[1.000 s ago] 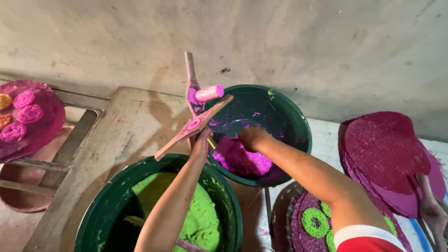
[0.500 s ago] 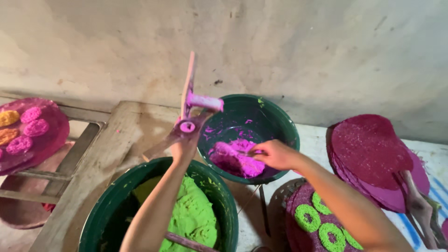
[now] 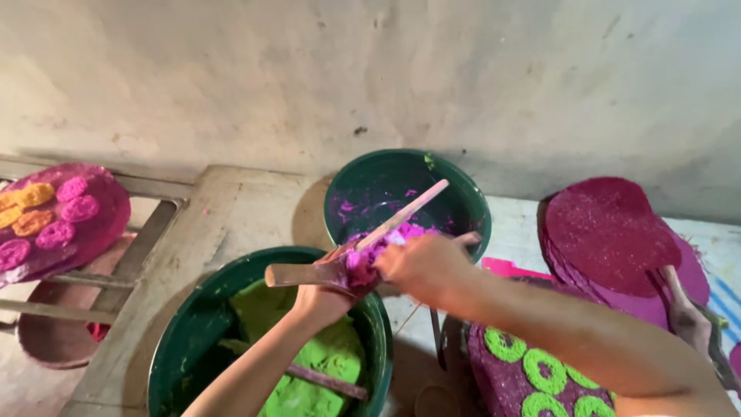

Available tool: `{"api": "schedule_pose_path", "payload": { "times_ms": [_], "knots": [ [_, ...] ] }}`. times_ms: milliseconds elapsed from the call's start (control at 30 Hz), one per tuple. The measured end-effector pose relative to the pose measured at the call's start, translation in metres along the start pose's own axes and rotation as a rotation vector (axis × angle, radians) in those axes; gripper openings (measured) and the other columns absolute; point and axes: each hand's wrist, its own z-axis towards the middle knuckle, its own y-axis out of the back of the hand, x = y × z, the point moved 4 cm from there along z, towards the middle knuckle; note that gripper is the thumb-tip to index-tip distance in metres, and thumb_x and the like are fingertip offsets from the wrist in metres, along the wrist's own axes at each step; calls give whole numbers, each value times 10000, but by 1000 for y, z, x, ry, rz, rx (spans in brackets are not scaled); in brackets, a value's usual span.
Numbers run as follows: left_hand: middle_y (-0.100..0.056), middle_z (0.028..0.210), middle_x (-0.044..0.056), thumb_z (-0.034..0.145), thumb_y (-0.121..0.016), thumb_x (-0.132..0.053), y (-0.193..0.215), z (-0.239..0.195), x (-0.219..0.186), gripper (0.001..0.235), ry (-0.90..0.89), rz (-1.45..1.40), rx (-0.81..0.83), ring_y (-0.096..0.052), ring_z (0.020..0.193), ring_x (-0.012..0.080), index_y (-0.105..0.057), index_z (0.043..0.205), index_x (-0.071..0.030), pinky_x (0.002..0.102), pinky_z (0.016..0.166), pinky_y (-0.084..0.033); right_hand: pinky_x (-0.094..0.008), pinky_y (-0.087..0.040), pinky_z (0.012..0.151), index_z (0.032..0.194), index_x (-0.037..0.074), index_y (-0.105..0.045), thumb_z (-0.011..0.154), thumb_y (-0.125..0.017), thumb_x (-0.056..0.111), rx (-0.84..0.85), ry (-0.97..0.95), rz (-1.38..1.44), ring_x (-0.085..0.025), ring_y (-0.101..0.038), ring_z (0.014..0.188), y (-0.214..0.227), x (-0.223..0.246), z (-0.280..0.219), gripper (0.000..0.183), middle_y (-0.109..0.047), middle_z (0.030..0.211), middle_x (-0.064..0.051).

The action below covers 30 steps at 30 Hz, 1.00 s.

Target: The person shapes green and pink dough into small ring patterns using a handheld wooden press and a metal circular mold, placing them onto larger purple dough discs.

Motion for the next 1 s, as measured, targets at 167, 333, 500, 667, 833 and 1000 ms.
{"api": "schedule_pose_path", "payload": {
  "times_ms": [167,333,500,667,833,1000],
  "knots": [
    [-704,1183,115,837,-795,-149,-21,-40,7,508,77,-467,149,-689,1063,209,-588,1295,-72,317,902,-576,-355,-535,593,959,82,-657,828,-624,219,-234,256,-115,-223,-679,700,4,52,-29,192,-659,854,-60],
    [-759,1055,81,812,-841,-362,41,-44,-20,497,152,171,-19,-743,954,202,-651,1181,-89,328,821,-579,-361,-536,543,1023,79,-672,764,-617,166,-135,26,-38,-210,-675,653,50,12,-60,280,-669,865,-56],
    [-733,1151,103,757,-857,-350,30,-35,-44,506,-9,315,0,-704,994,265,-677,1175,-129,363,837,-569,-372,-545,553,972,73,-661,880,-598,195,-91,97,-77,-245,-689,666,49,37,-27,164,-666,817,-71],
    [-739,1074,77,743,-855,-289,12,-43,-27,680,58,125,49,-722,974,219,-569,1312,-51,340,843,-557,-364,-541,535,958,35,-663,859,-597,162,-74,135,-103,-235,-687,650,23,65,-17,174,-663,811,-82],
    [-762,1014,86,876,-786,-197,69,-42,-14,322,60,127,-206,-744,953,191,-685,1155,-69,301,886,-586,-403,-555,546,1078,47,-688,858,-632,109,-169,-154,191,-277,-708,695,60,18,-63,236,-708,876,-103],
    [-693,1217,161,796,-813,-217,74,-31,-45,539,-124,287,-420,-692,1075,272,-636,1266,-24,357,921,-555,-348,-553,649,1417,106,-619,985,-573,53,-308,-365,991,-285,-708,713,28,19,-18,437,-700,890,-150]
  ]
}}
